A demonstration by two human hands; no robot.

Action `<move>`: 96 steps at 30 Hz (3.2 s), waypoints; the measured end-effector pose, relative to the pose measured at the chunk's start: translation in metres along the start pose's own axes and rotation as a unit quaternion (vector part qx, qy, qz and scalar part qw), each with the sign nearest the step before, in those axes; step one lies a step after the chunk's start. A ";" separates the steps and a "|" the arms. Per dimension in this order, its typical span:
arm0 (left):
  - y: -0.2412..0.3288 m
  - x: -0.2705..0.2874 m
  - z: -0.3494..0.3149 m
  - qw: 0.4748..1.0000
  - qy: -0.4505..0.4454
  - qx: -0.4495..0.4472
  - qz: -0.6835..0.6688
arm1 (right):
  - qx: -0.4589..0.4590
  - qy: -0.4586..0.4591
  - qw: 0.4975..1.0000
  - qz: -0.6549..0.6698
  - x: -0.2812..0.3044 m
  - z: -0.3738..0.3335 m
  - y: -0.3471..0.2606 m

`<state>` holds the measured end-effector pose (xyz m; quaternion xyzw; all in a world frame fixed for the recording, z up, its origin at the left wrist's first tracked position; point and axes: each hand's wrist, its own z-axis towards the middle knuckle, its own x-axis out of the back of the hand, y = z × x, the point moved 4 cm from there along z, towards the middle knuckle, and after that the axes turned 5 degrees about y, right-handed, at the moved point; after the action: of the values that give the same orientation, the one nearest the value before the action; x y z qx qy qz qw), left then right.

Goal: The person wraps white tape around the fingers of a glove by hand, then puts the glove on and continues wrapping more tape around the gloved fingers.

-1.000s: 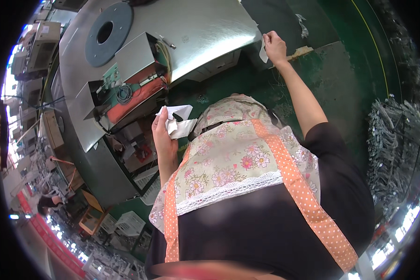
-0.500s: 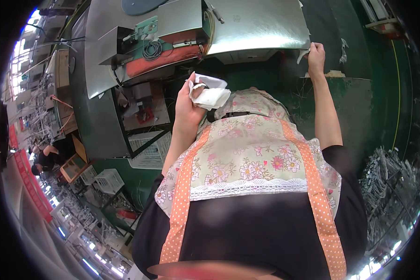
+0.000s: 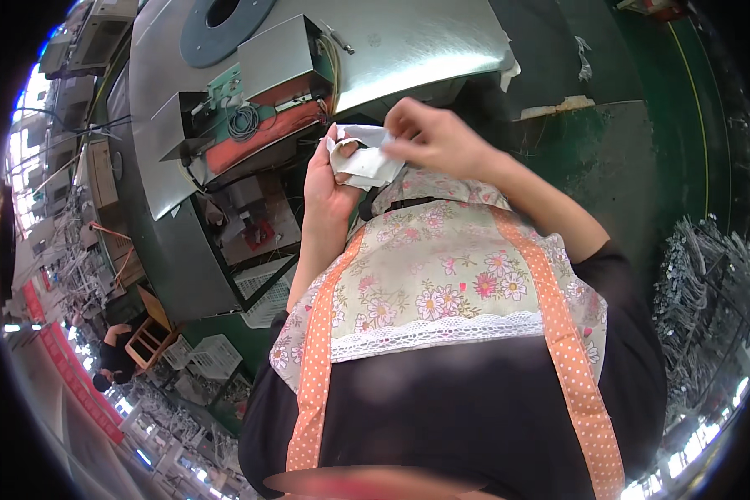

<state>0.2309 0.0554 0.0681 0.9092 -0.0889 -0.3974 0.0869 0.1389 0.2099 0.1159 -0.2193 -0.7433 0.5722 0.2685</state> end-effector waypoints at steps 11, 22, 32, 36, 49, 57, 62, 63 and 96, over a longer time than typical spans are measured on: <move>0.067 0.012 -0.061 0.868 0.110 -0.406 0.264 | -0.096 -0.045 0.958 0.267 0.003 0.001 -0.005; 0.012 0.005 -0.051 0.895 -0.091 -0.230 0.371 | -0.044 0.045 0.949 0.308 -0.012 0.005 -0.017; -0.003 -0.010 -0.053 0.935 -0.016 -0.133 0.328 | -0.006 0.065 0.968 0.243 -0.024 0.000 -0.022; -0.004 -0.011 -0.053 0.917 -0.003 -0.168 0.362 | -0.002 0.078 0.969 0.235 -0.023 -0.003 -0.020; -0.004 -0.009 -0.062 0.841 0.031 -0.215 0.495 | 0.293 0.071 0.898 -0.319 -0.032 -0.009 -0.044; -0.009 -0.005 -0.066 0.707 -0.046 -0.369 0.601 | 0.280 -0.075 0.878 -0.380 -0.039 -0.017 -0.042; -0.016 0.000 -0.064 0.733 -0.043 -0.357 0.577 | 0.080 -0.126 0.967 -0.206 -0.035 -0.002 -0.017; -0.017 0.001 -0.064 0.738 -0.058 -0.368 0.562 | -0.022 -0.148 0.978 -0.146 -0.033 0.002 -0.003; -0.019 0.001 -0.067 0.806 0.025 -0.351 0.477 | -0.168 -0.106 0.914 0.352 -0.032 -0.005 0.005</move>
<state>0.2832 0.0793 0.1077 0.6694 -0.3636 -0.2876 0.5805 0.1670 0.1943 0.1075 -0.4469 -0.7270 0.5164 -0.0718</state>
